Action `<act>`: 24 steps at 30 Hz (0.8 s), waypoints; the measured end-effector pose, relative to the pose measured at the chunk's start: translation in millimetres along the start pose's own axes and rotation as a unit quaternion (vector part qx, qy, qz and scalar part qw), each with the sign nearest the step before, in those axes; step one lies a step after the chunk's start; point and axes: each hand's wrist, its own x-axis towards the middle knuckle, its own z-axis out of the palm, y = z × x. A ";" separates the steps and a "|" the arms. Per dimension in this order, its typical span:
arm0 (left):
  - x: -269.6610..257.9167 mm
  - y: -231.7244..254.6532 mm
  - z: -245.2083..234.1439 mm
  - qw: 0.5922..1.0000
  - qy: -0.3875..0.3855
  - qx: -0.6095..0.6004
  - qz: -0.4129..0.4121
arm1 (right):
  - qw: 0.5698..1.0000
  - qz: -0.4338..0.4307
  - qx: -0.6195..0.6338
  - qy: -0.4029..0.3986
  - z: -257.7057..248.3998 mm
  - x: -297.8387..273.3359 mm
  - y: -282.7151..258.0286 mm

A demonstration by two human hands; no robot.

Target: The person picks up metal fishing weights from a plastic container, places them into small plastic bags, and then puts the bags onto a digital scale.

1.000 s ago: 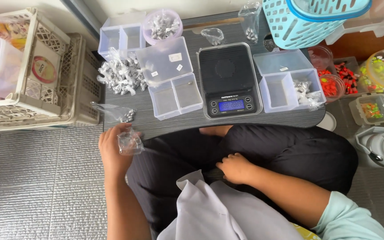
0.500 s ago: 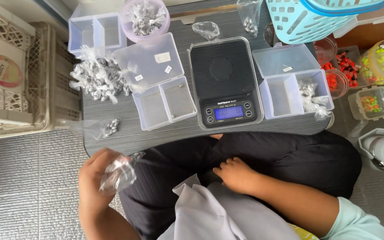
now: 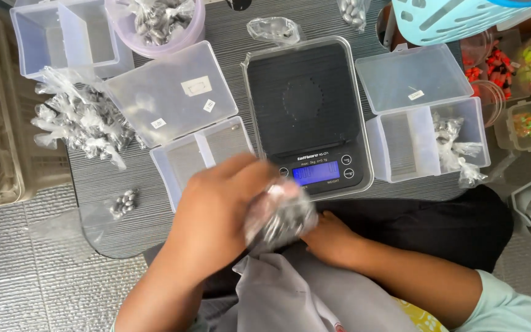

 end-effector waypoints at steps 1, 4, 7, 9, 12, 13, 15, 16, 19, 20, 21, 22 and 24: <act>20.6 2.7 6.6 0.999 -0.020 0.039 -0.024 | 1.000 0.006 0.006 -0.026 -6.6 -1.3 -1.2; 65.9 2.5 25.5 0.994 -0.031 0.090 -0.054 | 0.999 0.010 0.012 -0.047 -10.2 -5.2 -2.8; 93.7 -2.0 41.0 0.988 -0.016 0.128 -0.079 | 0.999 0.003 0.008 -0.033 -8.2 -7.8 -2.5; 102.9 -5.6 50.6 0.983 -0.008 0.155 -0.099 | 1.000 -0.001 0.004 -0.023 -6.2 -9.8 -2.7; 107.7 -10.0 57.8 0.976 0.050 0.196 -0.086 | 1.000 -0.007 0.005 -0.016 -5.4 -11.0 -2.9; 108.1 -9.5 57.4 0.977 0.053 0.183 -0.097 | 1.000 -0.004 0.004 -0.017 -5.8 -11.9 -3.5; 102.1 -4.5 53.7 0.977 0.057 0.173 -0.107 | 1.000 -0.003 0.002 -0.018 -5.2 -13.1 -4.7; 96.0 0.1 50.3 0.977 0.056 0.161 -0.126 | 1.000 -0.003 0.001 -0.019 -4.3 -13.4 -5.2; 52.4 17.1 50.9 0.965 0.157 0.201 -0.061 | 1.000 -0.001 0.006 -0.023 -6.9 -14.5 -5.5; 33.7 22.6 52.9 0.935 0.252 0.248 0.026 | 1.000 0.000 0.014 -0.027 -8.4 -14.8 -5.9; 8.4 4.3 71.7 0.936 0.251 0.246 0.025 | 1.000 0.001 0.015 -0.028 -6.3 -14.8 -5.7; -16.8 -14.3 90.4 0.925 0.250 0.175 0.225 | 1.000 -0.001 0.021 -0.018 -4.2 -14.4 -5.5; -53.3 -43.5 125.0 0.873 0.239 0.093 0.414 | 1.000 0.000 0.029 -0.009 -10.7 -13.4 -6.7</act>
